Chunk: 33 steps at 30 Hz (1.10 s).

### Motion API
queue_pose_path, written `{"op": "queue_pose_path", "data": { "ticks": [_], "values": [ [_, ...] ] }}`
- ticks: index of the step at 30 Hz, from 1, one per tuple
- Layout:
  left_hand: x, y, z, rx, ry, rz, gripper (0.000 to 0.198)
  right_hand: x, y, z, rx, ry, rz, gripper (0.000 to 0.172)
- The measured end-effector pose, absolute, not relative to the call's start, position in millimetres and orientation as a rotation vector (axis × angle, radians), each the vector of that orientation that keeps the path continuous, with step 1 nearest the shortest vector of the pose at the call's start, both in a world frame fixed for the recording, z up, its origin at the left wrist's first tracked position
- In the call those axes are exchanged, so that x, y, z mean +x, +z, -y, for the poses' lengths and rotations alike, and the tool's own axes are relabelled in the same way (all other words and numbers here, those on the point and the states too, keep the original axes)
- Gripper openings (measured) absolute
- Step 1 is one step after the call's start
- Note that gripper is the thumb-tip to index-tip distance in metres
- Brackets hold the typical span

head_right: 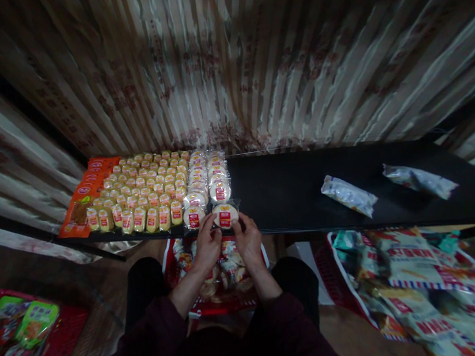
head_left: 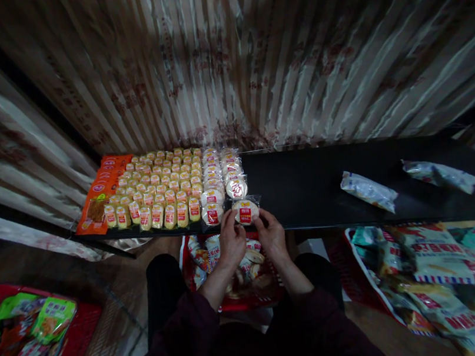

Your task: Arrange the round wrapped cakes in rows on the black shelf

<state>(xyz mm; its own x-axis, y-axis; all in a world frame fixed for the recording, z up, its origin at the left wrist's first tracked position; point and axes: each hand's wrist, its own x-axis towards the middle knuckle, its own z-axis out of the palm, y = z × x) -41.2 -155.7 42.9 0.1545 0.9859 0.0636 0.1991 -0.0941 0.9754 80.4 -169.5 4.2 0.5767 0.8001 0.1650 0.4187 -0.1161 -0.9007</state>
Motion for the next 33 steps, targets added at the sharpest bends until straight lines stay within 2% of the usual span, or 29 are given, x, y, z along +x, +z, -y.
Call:
{"op": "queue_pose_path", "data": {
  "ticks": [6, 12, 33],
  "values": [
    [-39.1, 39.6, 150.2, 1.463, 1.051, -1.205, 0.052, 82.3, 4.6, 163.8, -1.745, 0.395, 1.017, 0.045],
    [-32.2, 40.7, 145.3, 1.53, 1.036, -1.27, 0.052, 83.8, 11.1, 154.3, -1.743, 0.424, 1.018, 0.05],
    [-16.6, 25.9, 127.9, 1.565, 1.005, -1.281, 0.06, 92.1, 0.2, 113.9, -1.828, 0.294, 1.129, 0.04]
  ]
}}
